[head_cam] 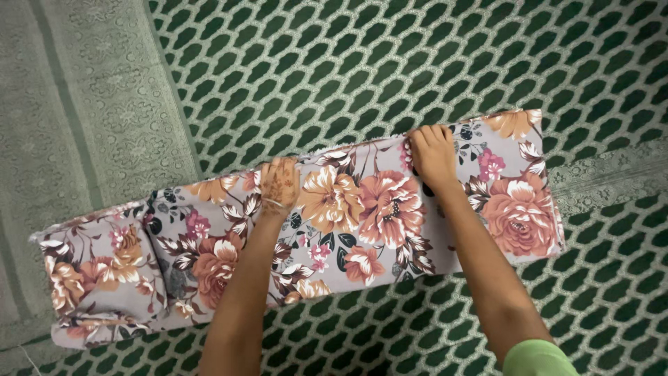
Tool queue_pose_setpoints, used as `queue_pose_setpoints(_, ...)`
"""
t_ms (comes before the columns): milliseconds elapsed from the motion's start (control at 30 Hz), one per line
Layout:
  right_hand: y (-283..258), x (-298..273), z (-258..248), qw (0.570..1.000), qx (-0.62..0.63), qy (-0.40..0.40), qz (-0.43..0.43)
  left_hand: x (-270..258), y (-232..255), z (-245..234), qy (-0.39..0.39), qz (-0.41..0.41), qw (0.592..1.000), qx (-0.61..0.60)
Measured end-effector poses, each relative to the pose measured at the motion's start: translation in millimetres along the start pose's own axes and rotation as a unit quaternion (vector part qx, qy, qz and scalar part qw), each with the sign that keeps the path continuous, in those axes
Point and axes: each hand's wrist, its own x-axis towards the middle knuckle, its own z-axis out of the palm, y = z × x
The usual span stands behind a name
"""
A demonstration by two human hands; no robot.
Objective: The person spreads out a floral fabric on a bed, smooths it flat by hand, and folds it into smaller sections.
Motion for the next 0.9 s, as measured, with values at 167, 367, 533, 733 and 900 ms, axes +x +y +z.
queue_pose_setpoints(167,3,-6,18,1.0,0.004,0.002,0.031,1,-11,24,-0.015,-0.01,1.0,0.0)
queue_pose_setpoints(367,-9,-3,13,0.998,-0.03,-0.01,0.058,8,-14,33,-0.074,-0.046,0.995,0.05)
queue_pose_setpoints(533,-53,-27,11,0.985,0.073,-0.156,-0.003,9,-14,30,-0.106,-0.053,0.992,0.039)
queue_pose_setpoints(733,63,-58,-10,0.97,0.006,-0.221,0.098,9,-19,35,-0.135,-0.068,0.988,0.039)
queue_pose_setpoints(900,137,-57,-42,0.966,-0.024,-0.178,0.188,14,-11,26,-0.136,-0.067,0.988,0.038)
